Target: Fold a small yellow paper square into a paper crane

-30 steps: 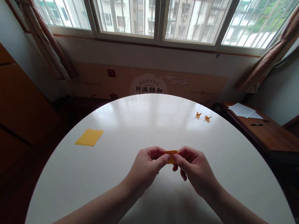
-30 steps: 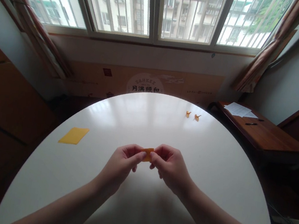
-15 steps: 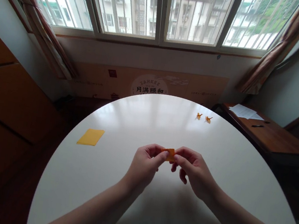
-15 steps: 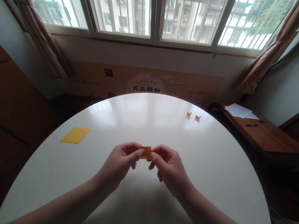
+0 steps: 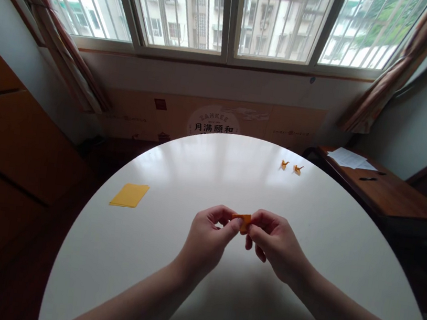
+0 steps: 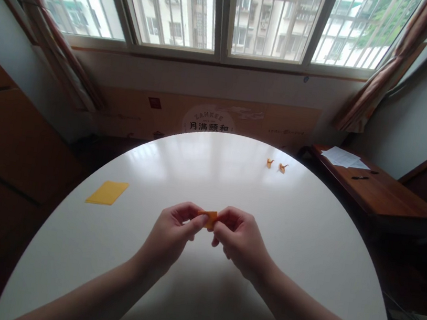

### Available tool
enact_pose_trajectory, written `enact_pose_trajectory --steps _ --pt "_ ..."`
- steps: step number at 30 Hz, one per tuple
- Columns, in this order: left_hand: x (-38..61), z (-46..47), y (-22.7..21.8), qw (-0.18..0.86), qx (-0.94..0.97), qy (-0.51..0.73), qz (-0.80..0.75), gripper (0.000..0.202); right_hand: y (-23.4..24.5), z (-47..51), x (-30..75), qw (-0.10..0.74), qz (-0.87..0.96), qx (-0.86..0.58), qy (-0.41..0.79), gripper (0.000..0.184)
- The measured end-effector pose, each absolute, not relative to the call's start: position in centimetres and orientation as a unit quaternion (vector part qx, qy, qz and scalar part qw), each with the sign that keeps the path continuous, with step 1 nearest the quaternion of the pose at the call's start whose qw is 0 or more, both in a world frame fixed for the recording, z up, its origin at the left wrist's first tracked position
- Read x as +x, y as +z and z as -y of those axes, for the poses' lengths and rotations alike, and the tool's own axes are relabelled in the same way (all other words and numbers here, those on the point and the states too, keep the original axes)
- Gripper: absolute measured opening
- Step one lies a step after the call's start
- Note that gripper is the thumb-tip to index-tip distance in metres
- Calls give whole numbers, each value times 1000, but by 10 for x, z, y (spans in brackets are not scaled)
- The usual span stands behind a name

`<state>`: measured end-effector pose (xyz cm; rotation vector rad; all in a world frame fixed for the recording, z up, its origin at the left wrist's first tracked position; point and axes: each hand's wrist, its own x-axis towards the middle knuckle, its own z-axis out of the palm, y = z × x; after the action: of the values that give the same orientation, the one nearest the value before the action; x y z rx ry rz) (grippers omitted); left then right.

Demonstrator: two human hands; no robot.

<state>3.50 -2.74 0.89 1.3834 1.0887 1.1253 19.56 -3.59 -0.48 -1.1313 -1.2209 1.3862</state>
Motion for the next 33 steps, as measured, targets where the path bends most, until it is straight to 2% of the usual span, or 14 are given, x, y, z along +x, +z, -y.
enact_pose_trajectory --steps 5,13,17,33 --pt "34 26 9 527 552 468 -446 17 -4 35 197 467 486 -439 593 5" --pt "31 21 15 578 470 470 -472 21 -3 32 203 440 498 -437 606 26" --pt "31 19 14 604 475 441 -465 21 -2 33 201 440 518 -422 600 31" --pt "30 22 11 524 570 431 -462 25 -5 35 198 455 540 -437 557 33"
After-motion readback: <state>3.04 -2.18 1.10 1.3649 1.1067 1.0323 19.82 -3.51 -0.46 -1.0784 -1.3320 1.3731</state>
